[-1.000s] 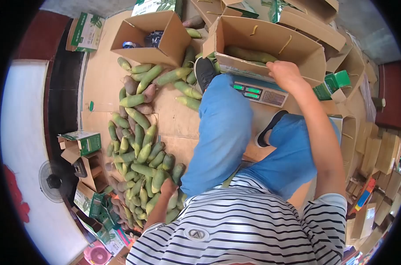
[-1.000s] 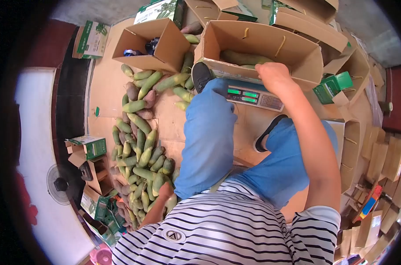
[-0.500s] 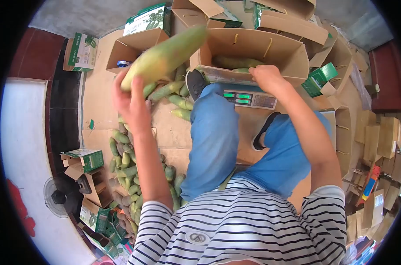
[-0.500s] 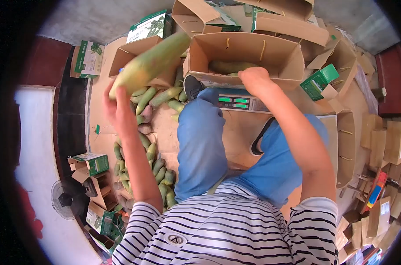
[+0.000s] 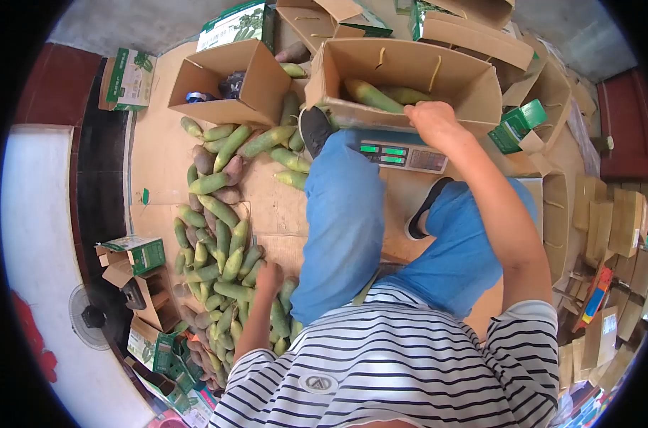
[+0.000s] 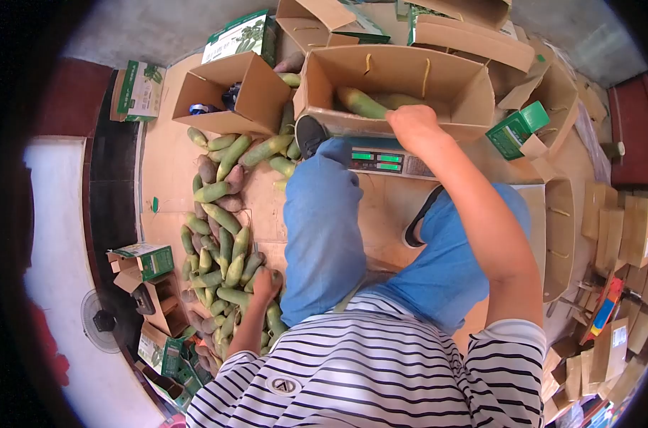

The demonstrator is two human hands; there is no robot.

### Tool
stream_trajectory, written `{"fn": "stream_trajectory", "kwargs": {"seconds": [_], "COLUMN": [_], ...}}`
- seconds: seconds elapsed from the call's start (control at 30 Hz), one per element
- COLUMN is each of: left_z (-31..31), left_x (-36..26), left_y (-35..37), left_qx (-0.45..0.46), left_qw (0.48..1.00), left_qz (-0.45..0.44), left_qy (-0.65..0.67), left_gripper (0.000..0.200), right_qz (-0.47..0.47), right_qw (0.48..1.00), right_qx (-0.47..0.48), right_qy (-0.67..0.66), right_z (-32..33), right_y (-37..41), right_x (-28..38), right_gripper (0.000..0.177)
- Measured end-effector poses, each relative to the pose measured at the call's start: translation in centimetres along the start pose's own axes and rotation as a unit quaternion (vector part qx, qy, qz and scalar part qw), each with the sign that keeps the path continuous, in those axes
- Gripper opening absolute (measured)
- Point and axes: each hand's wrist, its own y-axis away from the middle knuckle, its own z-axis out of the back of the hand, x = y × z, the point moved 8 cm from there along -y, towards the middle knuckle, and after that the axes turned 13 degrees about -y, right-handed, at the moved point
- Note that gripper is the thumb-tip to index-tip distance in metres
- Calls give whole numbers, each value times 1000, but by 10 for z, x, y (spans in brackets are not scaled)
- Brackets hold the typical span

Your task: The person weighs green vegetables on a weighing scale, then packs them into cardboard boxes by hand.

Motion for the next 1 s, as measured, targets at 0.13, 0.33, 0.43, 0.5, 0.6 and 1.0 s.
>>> {"fn": "stream_trajectory", "kwargs": {"seconds": [0.13,0.33,0.43,0.5,0.6,1.0], "left_z": [-23,-36,-42,-42,-45,15], "left_x": [17,51,71,78,78,46], "left_y": [94,79,63,54,51,63], "left_qx": [-43,-63,33,48,69,-54], "left_qw": [967,978,984,983,978,997], "left_qz": [-64,58,85,88,99,55], "left_qy": [-244,-192,-153,-155,-173,3], "left_gripper": [26,40,17,18,24,36], "right_qz": [22,20,28,21,32,35], "right_qw": [1000,1000,999,1000,999,999], "right_qx": [-13,-9,-14,-12,-33,-31], "right_qy": [7,3,-3,-5,-9,6], "right_z": [6,4,1,0,3,1], "right_y": [0,-1,-2,-1,1,-1], "right_x": [5,7,5,5,7,4], "right_gripper": [15,11,11,11,10,16]}}
